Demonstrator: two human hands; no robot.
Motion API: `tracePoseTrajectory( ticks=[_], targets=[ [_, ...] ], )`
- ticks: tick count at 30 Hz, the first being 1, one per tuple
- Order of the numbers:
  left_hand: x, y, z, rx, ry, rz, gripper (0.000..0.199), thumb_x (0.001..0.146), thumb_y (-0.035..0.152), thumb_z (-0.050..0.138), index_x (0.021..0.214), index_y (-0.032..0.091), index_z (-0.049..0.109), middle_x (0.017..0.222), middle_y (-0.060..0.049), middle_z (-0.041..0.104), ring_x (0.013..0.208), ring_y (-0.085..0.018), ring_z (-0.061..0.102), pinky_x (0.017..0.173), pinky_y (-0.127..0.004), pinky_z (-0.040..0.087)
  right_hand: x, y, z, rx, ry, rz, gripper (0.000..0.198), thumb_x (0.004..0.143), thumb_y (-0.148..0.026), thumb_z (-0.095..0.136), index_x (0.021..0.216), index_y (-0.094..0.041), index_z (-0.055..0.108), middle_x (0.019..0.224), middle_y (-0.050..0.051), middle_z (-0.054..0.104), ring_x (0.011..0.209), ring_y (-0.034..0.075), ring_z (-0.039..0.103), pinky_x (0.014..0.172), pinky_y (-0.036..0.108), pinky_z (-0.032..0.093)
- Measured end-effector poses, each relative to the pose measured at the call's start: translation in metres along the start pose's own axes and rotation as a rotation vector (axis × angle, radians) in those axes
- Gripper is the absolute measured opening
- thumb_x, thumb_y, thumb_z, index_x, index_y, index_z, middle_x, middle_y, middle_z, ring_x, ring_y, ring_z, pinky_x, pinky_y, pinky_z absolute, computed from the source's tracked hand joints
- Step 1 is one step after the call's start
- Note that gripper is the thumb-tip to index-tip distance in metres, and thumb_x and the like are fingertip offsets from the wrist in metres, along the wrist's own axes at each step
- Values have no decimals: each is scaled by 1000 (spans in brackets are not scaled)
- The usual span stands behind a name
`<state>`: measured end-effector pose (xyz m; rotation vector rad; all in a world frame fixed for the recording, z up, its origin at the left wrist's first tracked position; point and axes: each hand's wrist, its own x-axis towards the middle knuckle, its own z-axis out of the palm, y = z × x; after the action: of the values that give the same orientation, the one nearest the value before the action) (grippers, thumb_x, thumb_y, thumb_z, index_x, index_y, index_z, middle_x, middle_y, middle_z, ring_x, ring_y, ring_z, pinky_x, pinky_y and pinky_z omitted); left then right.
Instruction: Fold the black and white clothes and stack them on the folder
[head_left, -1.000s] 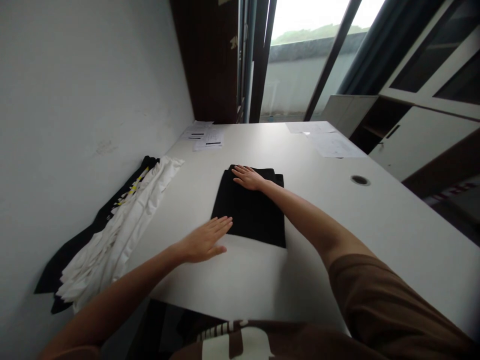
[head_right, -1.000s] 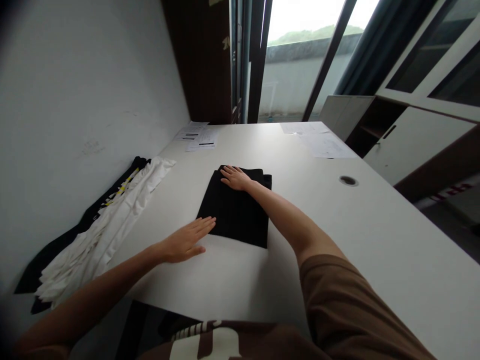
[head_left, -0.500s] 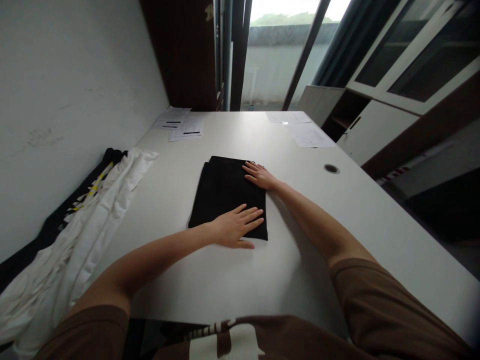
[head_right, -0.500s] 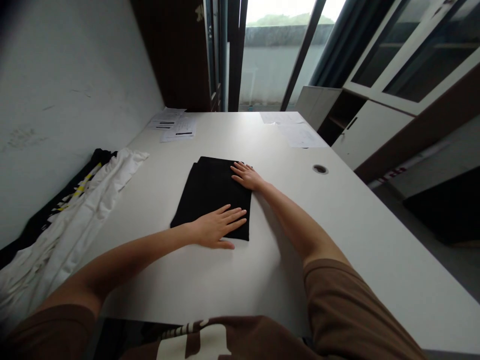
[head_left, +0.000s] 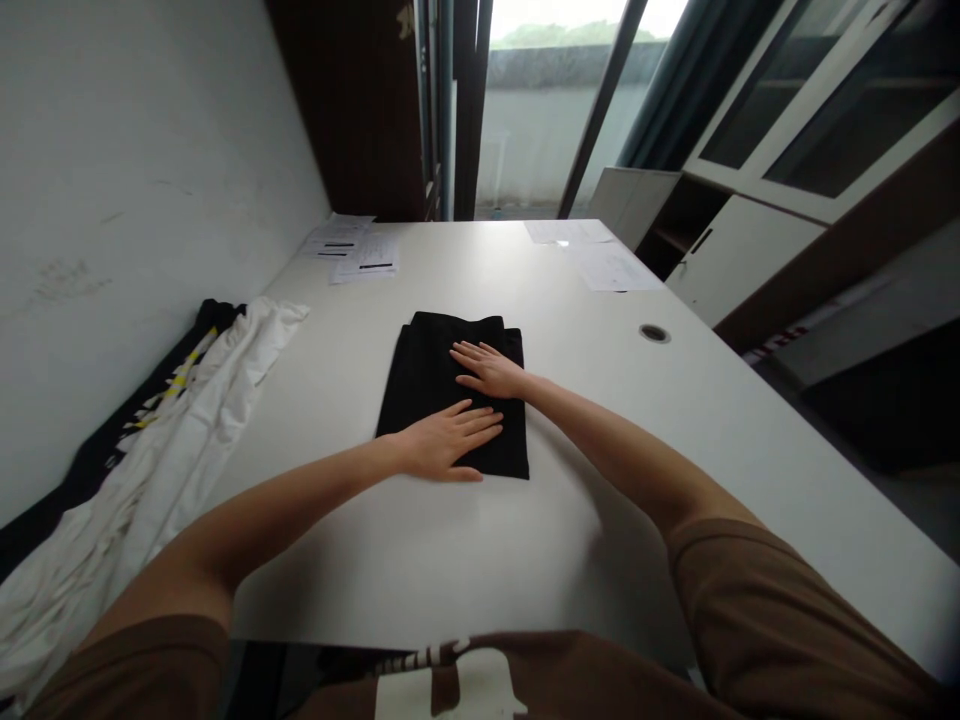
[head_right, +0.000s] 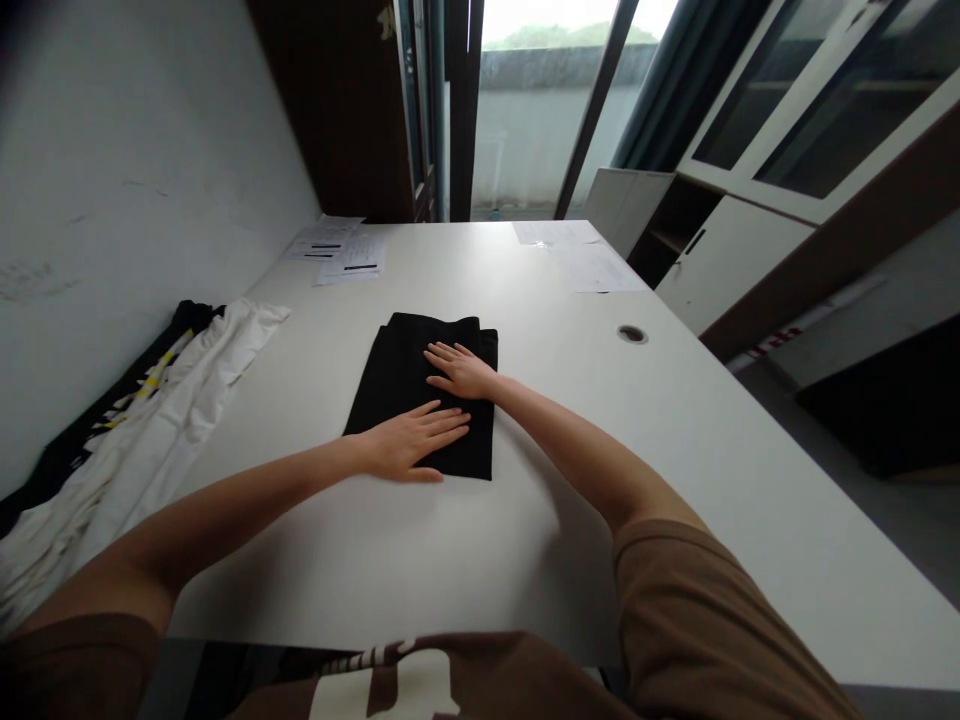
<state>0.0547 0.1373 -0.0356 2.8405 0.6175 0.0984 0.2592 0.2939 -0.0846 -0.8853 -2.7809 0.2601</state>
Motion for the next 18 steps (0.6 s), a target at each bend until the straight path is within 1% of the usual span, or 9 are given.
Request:
tracePoseTrajectory(
  ticks=[3, 5, 7, 8, 10, 13, 14, 16, 18],
  targets=[
    [0, 23, 3, 4, -32, 35, 88, 99, 66, 48, 167, 18, 20, 172, -11, 17, 159, -29, 15, 130, -47, 2, 12, 19, -3, -22, -8, 123, 70, 105, -61, 37, 163, -22, 35, 168, 7, 25, 156, 31, 20, 128, 54, 16],
    [-3, 35, 3, 10, -40, 46, 85, 100, 65, 47, 167, 18, 21, 171, -11, 19, 159, -29, 16, 131, -48, 2, 23, 33, -10, -46, -9, 228, 69, 105, -60, 37, 162, -21, 37, 168, 8, 26, 157, 32, 19, 128, 55, 15],
    [-7, 43, 1, 10, -41, 64, 80, 103, 62, 43, 166, 17, 24, 171, -10, 23, 159, -27, 18, 131, -47, 2, 31, 35, -17, -56, -9, 303, 70, 105, -60, 39, 162, -19, 39, 167, 9, 27, 156, 34, 19, 129, 54, 14],
    [-9, 46, -1, 9, -41, 76, 77, 104, 61, 40, 165, 17, 25, 170, -10, 25, 159, -25, 19, 131, -46, 2, 34, 30, -20, -55, -3, 307, 70, 105, -60, 39, 162, -19, 39, 167, 10, 28, 156, 34, 19, 129, 54, 14],
    [-12, 45, -4, 6, -29, 85, 72, 106, 58, 38, 164, 17, 28, 169, -10, 28, 159, -24, 20, 131, -45, 4, 37, 7, -21, -42, 23, 213, 73, 105, -63, 40, 163, -20, 37, 168, 10, 26, 157, 32, 18, 129, 52, 14],
    [-14, 34, -7, 14, 12, 35, 69, 106, 56, 40, 164, 18, 30, 169, -10, 27, 159, -26, 20, 131, -47, 5, 36, -38, -12, -5, 40, -69, 77, 103, -67, 43, 164, -22, 32, 169, 8, 22, 158, 28, 16, 129, 48, 13],
    [-14, 29, -7, 17, 26, 8, 69, 107, 55, 40, 163, 18, 31, 169, -11, 27, 159, -26, 20, 131, -47, 5, 35, -49, -8, 6, 28, -129, 76, 103, -66, 44, 164, -22, 33, 169, 7, 24, 158, 28, 16, 129, 48, 14],
    [-15, 19, -5, 24, 44, -36, 68, 106, 55, 42, 162, 17, 33, 169, -12, 28, 159, -26, 20, 130, -47, 6, 35, -55, 0, 13, -3, -145, 70, 105, -62, 44, 162, -23, 37, 168, 8, 27, 157, 28, 19, 128, 50, 15],
    [-16, 14, -1, 34, 50, -62, 69, 106, 55, 44, 162, 17, 33, 169, -12, 28, 159, -26, 19, 130, -47, 6, 35, -39, 1, -4, -11, -40, 65, 106, -56, 42, 161, -22, 39, 168, 9, 28, 157, 29, 21, 128, 51, 16]
  ],
)
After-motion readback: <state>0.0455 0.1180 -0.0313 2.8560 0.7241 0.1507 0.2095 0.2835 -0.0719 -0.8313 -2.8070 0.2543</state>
